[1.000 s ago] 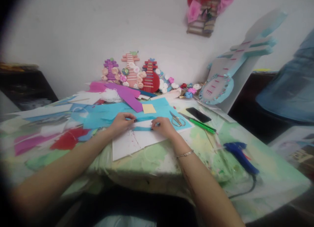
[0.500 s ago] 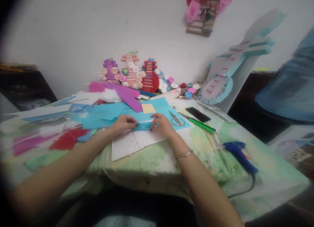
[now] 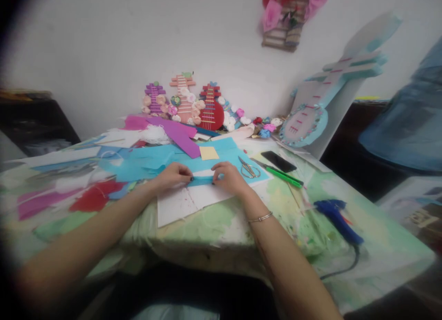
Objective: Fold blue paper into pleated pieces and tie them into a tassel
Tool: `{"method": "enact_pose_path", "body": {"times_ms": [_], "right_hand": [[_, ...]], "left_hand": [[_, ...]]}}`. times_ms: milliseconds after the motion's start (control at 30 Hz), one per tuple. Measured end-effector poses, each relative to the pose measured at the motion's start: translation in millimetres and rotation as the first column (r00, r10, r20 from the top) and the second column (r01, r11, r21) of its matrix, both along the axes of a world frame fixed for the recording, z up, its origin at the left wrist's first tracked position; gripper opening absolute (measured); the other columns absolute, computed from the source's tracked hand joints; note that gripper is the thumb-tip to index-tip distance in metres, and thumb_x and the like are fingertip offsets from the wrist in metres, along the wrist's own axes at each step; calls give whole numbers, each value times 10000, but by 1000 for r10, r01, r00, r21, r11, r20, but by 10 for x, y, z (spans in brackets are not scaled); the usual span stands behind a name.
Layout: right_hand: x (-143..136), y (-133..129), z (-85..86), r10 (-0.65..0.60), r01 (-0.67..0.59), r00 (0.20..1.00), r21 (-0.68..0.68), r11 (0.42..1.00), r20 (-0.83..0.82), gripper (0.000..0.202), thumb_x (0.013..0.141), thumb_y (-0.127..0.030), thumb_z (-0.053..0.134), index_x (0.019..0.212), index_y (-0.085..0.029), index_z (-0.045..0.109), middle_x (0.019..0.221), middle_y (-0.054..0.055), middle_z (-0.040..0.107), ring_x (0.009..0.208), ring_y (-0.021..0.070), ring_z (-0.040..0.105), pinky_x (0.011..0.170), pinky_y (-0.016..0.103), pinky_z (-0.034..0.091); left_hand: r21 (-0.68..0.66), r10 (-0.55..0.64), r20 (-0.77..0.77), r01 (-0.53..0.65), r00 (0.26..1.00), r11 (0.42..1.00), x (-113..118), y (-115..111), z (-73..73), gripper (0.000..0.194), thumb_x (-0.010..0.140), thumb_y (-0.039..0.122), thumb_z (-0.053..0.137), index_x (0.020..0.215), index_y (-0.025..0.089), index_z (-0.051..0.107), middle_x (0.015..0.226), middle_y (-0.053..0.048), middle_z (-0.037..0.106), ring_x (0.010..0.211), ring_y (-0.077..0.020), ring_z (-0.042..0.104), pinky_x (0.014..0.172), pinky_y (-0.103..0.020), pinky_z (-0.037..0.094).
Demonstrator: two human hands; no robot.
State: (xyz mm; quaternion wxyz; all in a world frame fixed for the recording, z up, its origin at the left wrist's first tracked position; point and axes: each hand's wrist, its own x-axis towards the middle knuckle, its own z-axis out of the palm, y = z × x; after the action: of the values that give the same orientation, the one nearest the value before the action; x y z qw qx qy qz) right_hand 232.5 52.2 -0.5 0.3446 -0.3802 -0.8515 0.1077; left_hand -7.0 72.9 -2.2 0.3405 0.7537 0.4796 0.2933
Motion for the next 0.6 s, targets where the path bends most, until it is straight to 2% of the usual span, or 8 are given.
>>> {"method": "enact_pose_path", "body": {"times_ms": [333,433,600], "right_hand": [[-13,-64,45,-39,41,999,-67,997,38,153,649,-41,652,660,-193,672,775,32,692,834,195,599,763,306,447],[-12,-63,42,-63,67,996,-74,995,55,131,656,-66,661,680,-193,684,743,28,678,806,190,589,726,290,436],[-13,-53,31,-89,93,994,-70,993,69,110,677,-82,646,691,-186,677,726,18,663,759,166,571,682,267,405]], "left_hand": [[-23,-80,-56,79,995,997,-46,-54,68,190,616,217,560,691,131,712,567,-12,652,535,-138,548,516,-230,390],[12,-124,-87,126,988,992,-39,-83,90,176,643,268,589,694,141,700,602,-16,658,582,-153,572,545,-237,411],[141,-167,-123,183,978,973,28,-164,126,350,626,391,685,880,160,620,884,-39,660,719,-157,577,612,-243,441]]}}
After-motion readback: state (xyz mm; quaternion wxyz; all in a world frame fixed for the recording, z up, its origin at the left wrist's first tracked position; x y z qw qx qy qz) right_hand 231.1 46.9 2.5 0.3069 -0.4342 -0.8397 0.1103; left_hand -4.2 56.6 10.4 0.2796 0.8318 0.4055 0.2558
